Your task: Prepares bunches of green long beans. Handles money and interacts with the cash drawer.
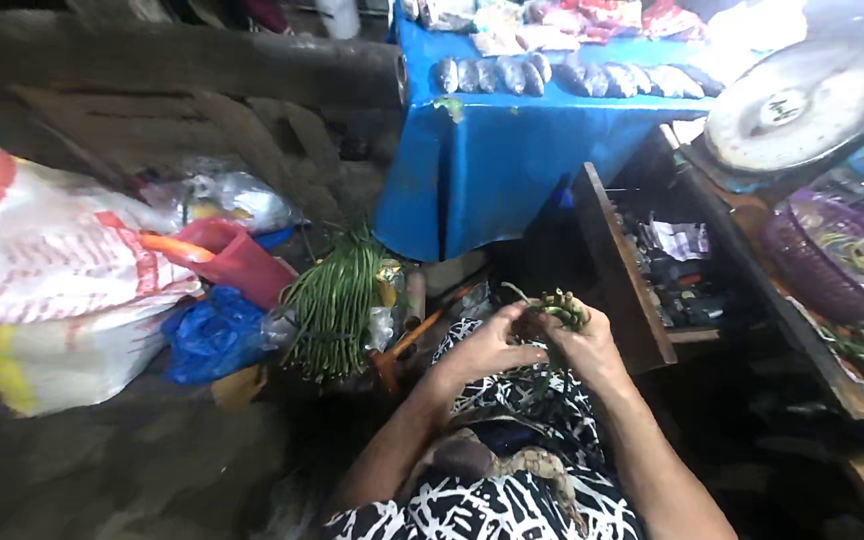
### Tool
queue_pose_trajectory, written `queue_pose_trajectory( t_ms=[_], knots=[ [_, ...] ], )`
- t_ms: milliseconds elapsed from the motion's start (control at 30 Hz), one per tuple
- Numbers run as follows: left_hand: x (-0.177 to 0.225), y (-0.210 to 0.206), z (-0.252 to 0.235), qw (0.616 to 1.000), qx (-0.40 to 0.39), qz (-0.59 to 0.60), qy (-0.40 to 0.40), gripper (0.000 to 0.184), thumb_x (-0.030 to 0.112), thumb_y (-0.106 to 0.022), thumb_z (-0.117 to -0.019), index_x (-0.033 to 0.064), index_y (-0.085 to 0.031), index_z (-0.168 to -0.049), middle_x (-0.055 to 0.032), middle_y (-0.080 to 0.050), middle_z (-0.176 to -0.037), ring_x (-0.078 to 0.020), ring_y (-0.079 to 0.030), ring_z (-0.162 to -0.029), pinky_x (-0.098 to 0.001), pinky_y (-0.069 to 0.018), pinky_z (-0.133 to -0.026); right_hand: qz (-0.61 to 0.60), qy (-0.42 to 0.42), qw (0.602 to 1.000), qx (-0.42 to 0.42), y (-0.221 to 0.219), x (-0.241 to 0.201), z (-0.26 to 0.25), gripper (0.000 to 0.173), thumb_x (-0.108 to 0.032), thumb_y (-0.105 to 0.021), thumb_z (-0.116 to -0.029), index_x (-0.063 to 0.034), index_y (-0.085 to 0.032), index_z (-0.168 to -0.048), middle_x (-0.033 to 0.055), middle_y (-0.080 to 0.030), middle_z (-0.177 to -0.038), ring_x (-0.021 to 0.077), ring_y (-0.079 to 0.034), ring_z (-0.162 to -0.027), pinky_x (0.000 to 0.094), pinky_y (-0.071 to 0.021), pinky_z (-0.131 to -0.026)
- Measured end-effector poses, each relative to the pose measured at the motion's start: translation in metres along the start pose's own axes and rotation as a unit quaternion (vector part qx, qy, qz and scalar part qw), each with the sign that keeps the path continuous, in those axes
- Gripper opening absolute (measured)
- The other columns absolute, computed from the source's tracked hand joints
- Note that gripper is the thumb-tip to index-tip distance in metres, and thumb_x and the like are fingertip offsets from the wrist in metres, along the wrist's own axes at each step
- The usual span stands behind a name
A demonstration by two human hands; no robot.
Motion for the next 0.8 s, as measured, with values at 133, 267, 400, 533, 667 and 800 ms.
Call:
queue_pose_trajectory(
  t_ms=[133, 267, 400, 533, 667, 800],
  knots=[
    [0.015, 0.021, 0.004, 0.987, 0.096, 0.104, -0.079, 0.035, 0.013, -0.065, -0.0978, -0.0020, -0.060, -0.129, -0.0016, -0.069, -0.102, -0.0085, -0.067, -0.080, -0.0262, -0.0594, -0.074, 0.032, -0.012, 0.999, -0.016, -0.001, 0.004, 0.001, 0.007, -0.010, -0.067, -0.0910, -0.0068, -0.071, -0.096, -0.0054, -0.069, -0.082, -0.0017, -0.064, -0.075, 0.0179, -0.0550, -0.070],
    [0.011, 0.024, 0.002, 0.968, 0.145, 0.183, -0.087, 0.005, 0.004, -0.062, -0.0981, 0.0020, -0.064, -0.102, -0.0005, -0.070, -0.086, -0.0112, -0.070, -0.074, -0.0300, -0.0615, -0.073, 0.049, 0.017, 0.999, -0.009, -0.004, -0.002, 0.004, 0.010, -0.010, -0.067, -0.0879, -0.0060, -0.071, -0.096, -0.0066, -0.070, -0.083, -0.0035, -0.064, -0.075, 0.0169, -0.0554, -0.070],
    [0.008, 0.018, -0.005, 0.968, 0.127, 0.206, -0.068, 0.005, -0.002, -0.061, -0.0964, -0.0008, -0.063, -0.100, -0.0045, -0.072, -0.088, -0.0146, -0.072, -0.077, -0.0328, -0.0632, -0.075, 0.002, 0.044, 0.998, 0.050, 0.005, -0.008, 0.007, 0.017, -0.001, -0.064, -0.0859, 0.0014, -0.068, -0.102, -0.0047, -0.073, -0.087, -0.0009, -0.069, -0.077, 0.0194, -0.0606, -0.073],
    [-0.001, 0.008, -0.005, 0.975, 0.083, 0.187, -0.081, 0.001, -0.002, -0.064, -0.0946, -0.0017, -0.065, -0.095, -0.0034, -0.071, -0.080, -0.0122, -0.071, -0.068, -0.0298, -0.0624, -0.067, -0.006, 0.028, 0.995, 0.092, 0.007, -0.010, 0.011, 0.017, 0.002, -0.061, -0.0858, 0.0023, -0.065, -0.103, -0.0059, -0.072, -0.084, 0.0000, -0.070, -0.072, 0.0198, -0.0623, -0.069],
    [0.007, 0.003, 0.000, 0.987, 0.064, 0.104, -0.102, 0.003, -0.002, -0.067, -0.0939, -0.0048, -0.066, -0.095, -0.0038, -0.072, -0.081, -0.0086, -0.071, -0.069, -0.0264, -0.0621, -0.069, 0.030, 0.035, 0.993, 0.109, 0.009, -0.008, 0.012, 0.018, 0.000, -0.062, -0.0851, 0.0033, -0.066, -0.103, -0.0058, -0.071, -0.084, -0.0040, -0.067, -0.072, 0.0155, -0.0590, -0.069],
    [0.018, -0.017, 0.009, 0.990, 0.017, -0.002, -0.137, 0.010, 0.000, -0.065, -0.0939, -0.0098, -0.069, -0.093, -0.0130, -0.071, -0.088, -0.0128, -0.070, -0.075, -0.0287, -0.0614, -0.075, 0.047, 0.022, 0.994, 0.095, 0.000, -0.003, 0.009, 0.019, -0.002, -0.065, -0.0850, 0.0024, -0.068, -0.103, -0.0034, -0.071, -0.086, -0.0041, -0.066, -0.076, 0.0156, -0.0572, -0.072]
  ],
)
Point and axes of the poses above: each hand's wrist, its own z-axis away from the middle knuckle, its own y-axis out of the back of the hand, x = y × z, the point moved 7 cm from there along -z, towards the middle knuckle
